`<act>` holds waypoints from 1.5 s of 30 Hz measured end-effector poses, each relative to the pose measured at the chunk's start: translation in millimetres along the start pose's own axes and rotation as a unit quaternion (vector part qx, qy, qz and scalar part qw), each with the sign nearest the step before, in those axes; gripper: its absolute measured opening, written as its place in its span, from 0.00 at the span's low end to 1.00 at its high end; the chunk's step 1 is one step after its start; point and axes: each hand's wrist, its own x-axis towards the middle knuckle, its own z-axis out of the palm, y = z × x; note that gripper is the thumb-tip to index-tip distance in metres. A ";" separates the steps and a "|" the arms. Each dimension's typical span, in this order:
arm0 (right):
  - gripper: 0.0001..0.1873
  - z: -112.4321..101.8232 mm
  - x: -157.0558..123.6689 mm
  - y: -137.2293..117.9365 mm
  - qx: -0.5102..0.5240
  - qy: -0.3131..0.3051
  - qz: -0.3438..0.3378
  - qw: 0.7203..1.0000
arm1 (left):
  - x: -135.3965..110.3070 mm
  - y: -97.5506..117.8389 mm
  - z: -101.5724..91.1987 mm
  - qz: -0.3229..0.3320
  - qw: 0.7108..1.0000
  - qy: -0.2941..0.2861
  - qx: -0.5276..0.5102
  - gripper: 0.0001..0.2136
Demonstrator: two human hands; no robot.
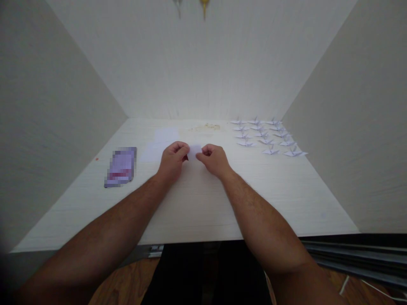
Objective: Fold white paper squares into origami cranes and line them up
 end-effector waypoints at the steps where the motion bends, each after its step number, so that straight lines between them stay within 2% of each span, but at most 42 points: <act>1: 0.13 -0.2 -0.7 -0.4 -0.023 -0.010 -0.005 1.000 | 0.6 -0.3 -0.9 0.002 1.000 -0.001 0.001 0.06; 3: 0.13 -1.0 -1.8 -1.5 -0.042 -0.014 -0.012 0.999 | 0.7 1.3 -2.4 -0.002 0.999 -0.017 0.032 0.07; 8: 0.11 -3.6 -2.2 -3.3 -0.009 0.008 -0.016 1.000 | -3.0 10.2 -1.8 -0.032 0.993 -0.069 0.085 0.09; 18: 0.12 -0.2 -0.9 -0.1 0.017 0.027 -0.014 0.999 | -2.2 9.1 0.6 -0.032 0.999 -0.002 0.027 0.08; 27: 0.12 -1.8 0.5 -2.7 0.025 0.014 0.021 0.999 | -2.0 9.5 0.7 -0.022 0.996 0.018 0.079 0.08; 33: 0.12 -0.3 3.0 0.9 0.050 0.088 0.014 0.995 | -3.0 12.1 -0.2 -0.058 0.996 -0.045 0.053 0.12; 35: 0.12 0.4 3.7 2.9 0.054 0.097 0.017 0.994 | -2.9 13.8 -1.6 -0.061 0.994 -0.045 0.073 0.11; 41: 0.10 1.1 2.7 6.0 0.027 0.048 0.014 0.998 | 2.0 8.8 -5.1 -0.034 0.997 0.018 0.061 0.09; 45: 0.09 -0.4 1.8 4.0 0.031 0.053 0.006 0.998 | 3.3 4.1 -4.1 -0.042 0.998 -0.012 0.038 0.10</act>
